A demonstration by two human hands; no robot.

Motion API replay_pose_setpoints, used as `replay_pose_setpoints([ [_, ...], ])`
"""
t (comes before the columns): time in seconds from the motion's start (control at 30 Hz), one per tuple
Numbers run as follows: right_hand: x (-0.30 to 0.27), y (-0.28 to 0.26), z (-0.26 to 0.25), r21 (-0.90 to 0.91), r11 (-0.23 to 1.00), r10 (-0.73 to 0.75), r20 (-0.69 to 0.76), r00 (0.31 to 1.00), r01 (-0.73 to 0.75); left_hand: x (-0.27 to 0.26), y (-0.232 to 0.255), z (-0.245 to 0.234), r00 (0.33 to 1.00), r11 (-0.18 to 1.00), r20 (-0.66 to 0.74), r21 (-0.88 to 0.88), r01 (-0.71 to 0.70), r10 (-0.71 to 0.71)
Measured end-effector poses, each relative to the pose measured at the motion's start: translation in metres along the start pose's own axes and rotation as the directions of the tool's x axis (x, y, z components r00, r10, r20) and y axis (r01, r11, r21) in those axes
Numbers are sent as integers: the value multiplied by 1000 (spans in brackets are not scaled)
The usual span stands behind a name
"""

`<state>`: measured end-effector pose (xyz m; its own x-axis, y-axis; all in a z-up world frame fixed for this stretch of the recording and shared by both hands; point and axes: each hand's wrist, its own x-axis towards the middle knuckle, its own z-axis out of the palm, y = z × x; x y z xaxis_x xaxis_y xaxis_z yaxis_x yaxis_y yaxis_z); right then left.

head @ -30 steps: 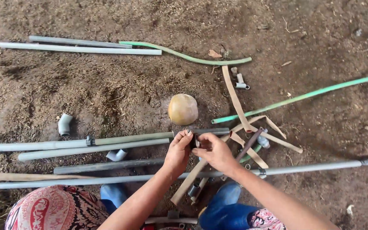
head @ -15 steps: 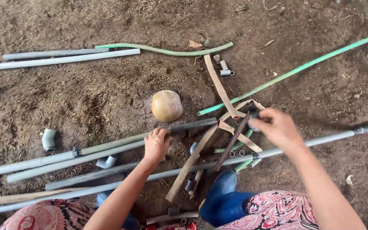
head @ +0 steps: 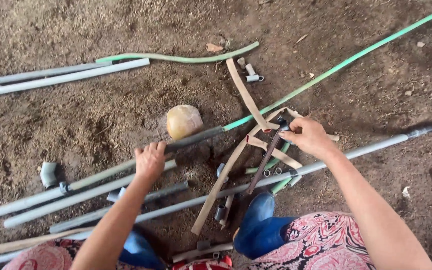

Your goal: The person assembles a pipe structure on the ground by connecting various pipe segments and fittings. They use a coconut shell as a temporary support and secure the joints with black tape.

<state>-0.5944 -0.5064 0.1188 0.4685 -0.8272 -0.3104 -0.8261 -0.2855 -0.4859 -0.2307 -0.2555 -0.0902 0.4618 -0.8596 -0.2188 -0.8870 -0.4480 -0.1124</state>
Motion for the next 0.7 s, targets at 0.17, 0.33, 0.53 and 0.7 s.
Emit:
replay_pose_setpoints([
  [0.17, 11, 9, 35, -186, 982, 16, 230, 973, 28, 0, -30, 12, 994, 1000, -110, 23, 4, -1],
  [0.33, 23, 61, 110, -344, 920, -45, 382, 923, 187, -8, -24, 11, 985, 999, -175, 45, 15, -7],
  [0.53, 17, 66, 150, -449, 784, -163, 518, 840, 429, -20, -21, -2, 895, 999, -444, -17, 38, -42],
  [0.7, 25, 53, 180, -473, 796, -170, 426, 889, 379, -44, -22, -51, 948, 968, -302, -250, 25, -103],
])
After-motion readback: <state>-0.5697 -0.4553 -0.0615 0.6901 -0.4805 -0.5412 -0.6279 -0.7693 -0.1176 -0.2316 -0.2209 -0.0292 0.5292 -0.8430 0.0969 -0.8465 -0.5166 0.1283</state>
